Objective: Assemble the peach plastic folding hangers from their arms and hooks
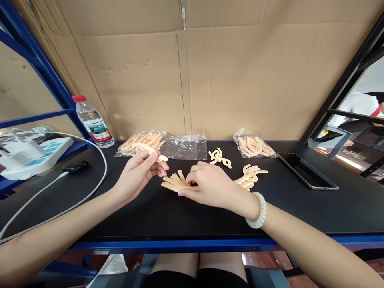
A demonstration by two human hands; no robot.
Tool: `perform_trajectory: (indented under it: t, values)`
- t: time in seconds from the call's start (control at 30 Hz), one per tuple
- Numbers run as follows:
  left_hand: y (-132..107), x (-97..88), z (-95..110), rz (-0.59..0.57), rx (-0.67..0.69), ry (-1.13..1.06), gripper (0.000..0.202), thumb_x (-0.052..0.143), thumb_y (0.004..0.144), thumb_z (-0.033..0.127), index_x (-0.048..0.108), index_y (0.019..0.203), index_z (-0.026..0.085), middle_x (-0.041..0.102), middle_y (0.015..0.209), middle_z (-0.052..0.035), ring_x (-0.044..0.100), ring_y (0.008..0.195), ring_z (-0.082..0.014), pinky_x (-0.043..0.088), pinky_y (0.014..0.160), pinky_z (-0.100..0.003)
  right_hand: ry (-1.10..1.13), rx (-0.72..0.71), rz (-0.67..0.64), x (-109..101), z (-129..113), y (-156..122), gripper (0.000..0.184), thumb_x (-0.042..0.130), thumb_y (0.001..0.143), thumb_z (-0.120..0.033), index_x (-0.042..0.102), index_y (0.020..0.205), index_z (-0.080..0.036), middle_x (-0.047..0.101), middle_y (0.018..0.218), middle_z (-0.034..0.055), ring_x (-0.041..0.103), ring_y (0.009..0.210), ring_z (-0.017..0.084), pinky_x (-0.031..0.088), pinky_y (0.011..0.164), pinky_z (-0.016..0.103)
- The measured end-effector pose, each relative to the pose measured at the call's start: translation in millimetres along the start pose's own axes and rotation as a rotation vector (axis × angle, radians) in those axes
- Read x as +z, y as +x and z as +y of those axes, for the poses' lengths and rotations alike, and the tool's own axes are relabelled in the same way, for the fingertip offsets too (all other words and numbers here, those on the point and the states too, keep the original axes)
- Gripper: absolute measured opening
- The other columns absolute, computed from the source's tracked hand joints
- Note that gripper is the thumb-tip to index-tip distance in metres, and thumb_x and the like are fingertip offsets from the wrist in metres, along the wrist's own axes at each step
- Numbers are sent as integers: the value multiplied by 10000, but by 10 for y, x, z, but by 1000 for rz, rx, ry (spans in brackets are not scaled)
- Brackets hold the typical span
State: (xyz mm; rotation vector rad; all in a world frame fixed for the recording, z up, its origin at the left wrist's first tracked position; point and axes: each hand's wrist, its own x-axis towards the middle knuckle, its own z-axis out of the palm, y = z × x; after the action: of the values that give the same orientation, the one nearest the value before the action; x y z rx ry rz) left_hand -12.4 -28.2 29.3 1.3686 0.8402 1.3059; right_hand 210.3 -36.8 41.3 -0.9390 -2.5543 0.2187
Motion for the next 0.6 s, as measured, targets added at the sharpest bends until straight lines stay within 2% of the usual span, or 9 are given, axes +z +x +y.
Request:
perform_trajectory:
  t: [0.1, 0.23, 0.33, 0.43, 0.53, 0.6]
  values:
    - [-19, 10, 13, -13, -22, 13, 206, 539, 944, 340, 545, 826, 170, 677, 702, 0, 629, 577, -108, 500, 589, -222, -167, -19, -47, 72, -76, -7, 270, 644, 879, -358, 645, 691, -163, 626, 723, 26, 542, 728, 173, 386, 660, 302]
    - [-35, 32, 32, -22, -32, 30, 147, 513, 951, 291, 517, 852, 182, 616, 704, 28, 604, 572, -106, 491, 588, -238, -206, 19, -57, 85, -126, -20, 244, 604, 904, -302, 639, 701, -170, 630, 693, 12, 549, 678, 159, 389, 670, 308]
    - [-37, 30, 44, -2, -42, 51, 130, 554, 928, 286, 514, 855, 186, 584, 734, 35, 600, 582, -107, 478, 585, -243, -214, 20, -17, 58, -127, -53, 248, 585, 920, -322, 652, 736, -170, 648, 737, 30, 574, 729, 177, 410, 707, 319]
    - [-32, 21, 56, 17, -42, 82, 142, 593, 903, 283, 514, 836, 185, 560, 748, 40, 591, 584, -99, 463, 583, -238, -165, 17, 105, -85, -47, -129, 188, 594, 916, -323, 685, 860, -168, 673, 833, 57, 598, 815, 197, 437, 739, 324]
    - [-22, 14, 58, 14, -28, 105, 135, 609, 889, 274, 520, 834, 188, 551, 746, 42, 587, 604, -99, 462, 602, -240, -70, 125, 267, -317, 149, -270, 159, 583, 915, -290, 702, 918, -184, 684, 821, 47, 603, 750, 175, 454, 685, 302]
    - [-16, 10, 51, 10, -25, 112, 133, 609, 886, 280, 523, 838, 191, 550, 739, 40, 585, 614, -103, 459, 608, -245, -44, 205, 262, -432, 312, -376, 157, 579, 909, -291, 710, 916, -206, 686, 803, 38, 592, 692, 165, 450, 625, 295]
